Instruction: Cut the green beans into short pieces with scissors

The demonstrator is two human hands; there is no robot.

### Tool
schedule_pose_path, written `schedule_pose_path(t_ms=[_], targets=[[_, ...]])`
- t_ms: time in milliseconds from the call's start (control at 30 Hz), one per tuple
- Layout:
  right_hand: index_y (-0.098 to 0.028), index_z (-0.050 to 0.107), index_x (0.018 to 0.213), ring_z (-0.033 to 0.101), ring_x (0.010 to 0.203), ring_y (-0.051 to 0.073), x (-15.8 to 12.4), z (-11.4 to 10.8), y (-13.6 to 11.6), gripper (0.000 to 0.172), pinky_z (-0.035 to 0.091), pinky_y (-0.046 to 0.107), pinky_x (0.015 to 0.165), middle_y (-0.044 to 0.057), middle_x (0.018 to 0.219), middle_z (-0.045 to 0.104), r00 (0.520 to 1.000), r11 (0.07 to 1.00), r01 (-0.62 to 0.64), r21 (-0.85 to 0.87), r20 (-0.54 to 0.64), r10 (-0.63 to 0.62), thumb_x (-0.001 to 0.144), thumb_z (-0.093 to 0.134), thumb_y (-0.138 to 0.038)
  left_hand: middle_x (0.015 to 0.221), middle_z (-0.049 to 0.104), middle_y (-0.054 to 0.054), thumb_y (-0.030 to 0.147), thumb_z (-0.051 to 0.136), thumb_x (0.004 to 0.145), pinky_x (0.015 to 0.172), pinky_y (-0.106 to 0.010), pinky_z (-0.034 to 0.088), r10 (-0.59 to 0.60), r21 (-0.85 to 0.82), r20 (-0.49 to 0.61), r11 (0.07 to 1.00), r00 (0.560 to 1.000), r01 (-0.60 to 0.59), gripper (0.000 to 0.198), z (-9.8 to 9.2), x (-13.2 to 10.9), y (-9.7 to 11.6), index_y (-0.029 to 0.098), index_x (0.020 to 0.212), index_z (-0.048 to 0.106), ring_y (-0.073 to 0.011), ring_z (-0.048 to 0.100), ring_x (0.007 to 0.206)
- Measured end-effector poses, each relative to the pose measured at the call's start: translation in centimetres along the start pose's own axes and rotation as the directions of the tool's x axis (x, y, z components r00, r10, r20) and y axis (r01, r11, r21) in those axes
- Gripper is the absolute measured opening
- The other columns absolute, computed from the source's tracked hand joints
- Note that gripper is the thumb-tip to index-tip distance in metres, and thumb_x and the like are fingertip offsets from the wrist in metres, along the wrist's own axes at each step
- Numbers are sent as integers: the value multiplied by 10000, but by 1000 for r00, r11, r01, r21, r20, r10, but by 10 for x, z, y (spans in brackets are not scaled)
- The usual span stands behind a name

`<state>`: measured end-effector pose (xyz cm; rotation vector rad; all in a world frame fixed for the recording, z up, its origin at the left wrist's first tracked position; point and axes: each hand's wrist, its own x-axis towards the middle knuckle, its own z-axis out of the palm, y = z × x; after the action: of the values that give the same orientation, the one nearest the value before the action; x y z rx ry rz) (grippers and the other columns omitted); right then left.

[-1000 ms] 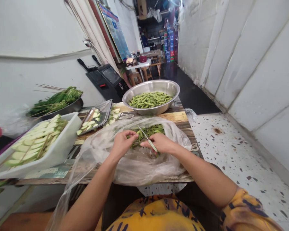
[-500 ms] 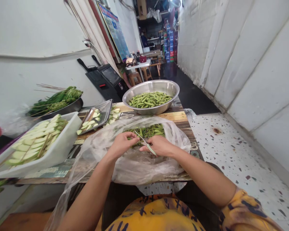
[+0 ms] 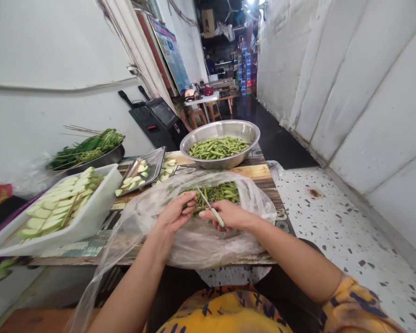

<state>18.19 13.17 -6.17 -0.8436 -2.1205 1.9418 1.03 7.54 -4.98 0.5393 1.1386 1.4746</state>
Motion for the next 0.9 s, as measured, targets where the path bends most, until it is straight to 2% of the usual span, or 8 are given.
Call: schedule_pose_path(t_ms=[267, 400, 533, 633, 700, 767, 833, 900], targets=[[-156, 519, 766, 517, 439, 101, 0, -1, -2, 537, 352, 175, 316, -17, 560, 529, 999, 999, 8, -43, -38, -10, 684, 604, -680, 485, 457, 40, 301, 771, 615, 334, -120, 124, -85, 172, 48, 982, 995, 76, 293, 6, -4, -4, 70, 677, 602, 20, 283, 355], [-150, 528, 667, 503, 399, 95, 0, -3, 1, 503, 369, 187, 366, -24, 493, 521, 996, 995, 46, -92, -68, -52, 693, 621, -644, 517, 503, 12, 300, 744, 629, 333, -122, 125, -99, 238, 18, 967, 995, 92, 278, 5, -5, -3, 70, 681, 597, 12, 311, 363], [-154, 533, 607, 490, 379, 100, 0, -10, 2, 485, 368, 202, 387, -29, 447, 512, 990, 992, 39, -118, -127, -55, 668, 657, -619, 667, 606, -59, 165, 652, 584, 330, -128, 148, -22, 220, -84, 975, 996, 40, 132, 2, 3, 6, 97, 658, 566, -32, 428, 436], [-156, 525, 584, 499, 390, 100, 1, -17, 1, 486, 365, 201, 407, -21, 449, 525, 976, 985, 54, -162, -201, -86, 702, 625, -617, 658, 604, -53, 161, 567, 545, 334, -149, 127, -102, 194, -104, 974, 989, 121, 95, -1, 14, 12, 133, 626, 527, -68, 460, 451], [-157, 521, 581, 495, 390, 95, 3, -22, 1, 491, 361, 202, 414, -17, 459, 534, 966, 984, 61, -169, -238, -101, 723, 598, -621, 589, 563, -16, 199, 579, 562, 349, -164, 126, -88, 319, -111, 940, 990, 119, 92, -3, 23, 11, 153, 598, 509, -66, 413, 418], [-161, 506, 566, 496, 394, 97, 5, -24, 3, 501, 361, 206, 422, -13, 463, 537, 963, 981, 56, -188, -248, -103, 730, 583, -628, 545, 540, 1, 230, 628, 586, 389, -177, 207, 95, 590, -111, 807, 989, -11, 105, -5, 31, 7, 159, 591, 550, -81, 419, 441], [-163, 494, 548, 501, 404, 102, 6, -24, 4, 519, 363, 213, 441, -8, 452, 533, 965, 969, 46, -243, -241, -106, 742, 562, -639, 566, 576, -23, 259, 666, 609, 482, -209, 311, 295, 839, -43, 529, 955, -126, 98, -4, 39, 2, 170, 610, 623, -129, 499, 542], [-162, 503, 557, 509, 416, 107, 6, -24, 4, 529, 366, 218, 462, -7, 451, 537, 967, 954, 33, -296, -231, -106, 751, 542, -653, 587, 605, -58, 301, 684, 625, 560, -250, 348, 352, 961, 36, 246, 935, -130, 128, 0, 44, -2, 183, 585, 655, -187, 553, 638]])
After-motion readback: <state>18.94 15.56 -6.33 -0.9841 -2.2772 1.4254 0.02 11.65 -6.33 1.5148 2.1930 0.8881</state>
